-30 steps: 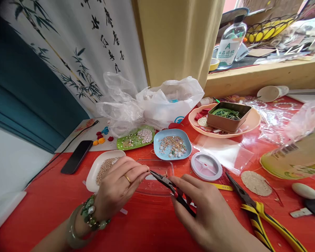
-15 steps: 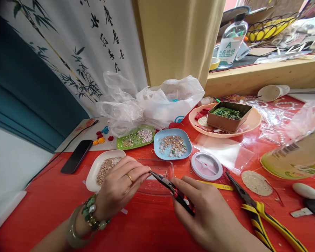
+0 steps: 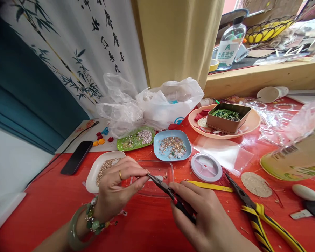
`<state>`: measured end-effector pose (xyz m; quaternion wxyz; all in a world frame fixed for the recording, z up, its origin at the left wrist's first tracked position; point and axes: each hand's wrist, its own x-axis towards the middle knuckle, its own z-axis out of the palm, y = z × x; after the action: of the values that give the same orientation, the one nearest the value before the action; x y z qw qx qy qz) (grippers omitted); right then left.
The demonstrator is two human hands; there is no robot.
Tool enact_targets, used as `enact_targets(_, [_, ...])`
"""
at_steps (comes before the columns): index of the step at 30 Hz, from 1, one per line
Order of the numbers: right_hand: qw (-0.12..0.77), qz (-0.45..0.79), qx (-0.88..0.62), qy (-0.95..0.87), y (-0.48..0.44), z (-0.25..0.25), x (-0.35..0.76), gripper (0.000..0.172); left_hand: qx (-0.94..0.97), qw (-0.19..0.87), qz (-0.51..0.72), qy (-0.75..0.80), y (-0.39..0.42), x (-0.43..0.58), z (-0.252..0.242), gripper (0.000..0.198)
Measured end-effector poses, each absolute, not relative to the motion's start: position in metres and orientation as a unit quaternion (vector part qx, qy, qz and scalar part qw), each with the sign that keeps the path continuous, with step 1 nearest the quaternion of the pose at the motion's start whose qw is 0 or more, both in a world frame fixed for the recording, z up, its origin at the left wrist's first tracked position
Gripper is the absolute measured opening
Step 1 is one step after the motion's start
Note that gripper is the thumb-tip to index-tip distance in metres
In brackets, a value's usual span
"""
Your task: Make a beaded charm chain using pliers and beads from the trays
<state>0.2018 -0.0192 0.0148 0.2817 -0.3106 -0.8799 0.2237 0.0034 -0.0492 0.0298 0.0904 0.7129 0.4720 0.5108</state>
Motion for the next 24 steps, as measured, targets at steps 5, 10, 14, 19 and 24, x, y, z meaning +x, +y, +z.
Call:
enact_targets(5, [0.305,0.168,-0.288,-0.892,-0.022,0.015,0.201,0.024,0.695,0.097,0.526,0.481,-0.051,0.005,0.030,0.007])
enact_targets(10, [0.314,0.175,-0.282,-0.889,-0.023,0.018,0.196,0.023,0.675,0.121,0.540,0.488,-0.053,0.009,0.030,0.006])
enact_targets(14, [0.307,0.156,-0.295,-0.891,-0.022,0.013,0.200,0.025,0.655,0.153,0.550,0.496,-0.054,0.011,0.030,0.006])
enact_targets(19, [0.295,0.139,-0.299,-0.897,-0.018,0.002,0.207,0.028,0.635,0.187,0.556,0.502,-0.054,0.012,0.030,0.007])
enact_targets(24, [0.311,0.126,-0.284,-0.898,-0.018,0.003,0.206,0.028,0.641,0.181,0.565,0.487,-0.053,0.011,0.031,0.008])
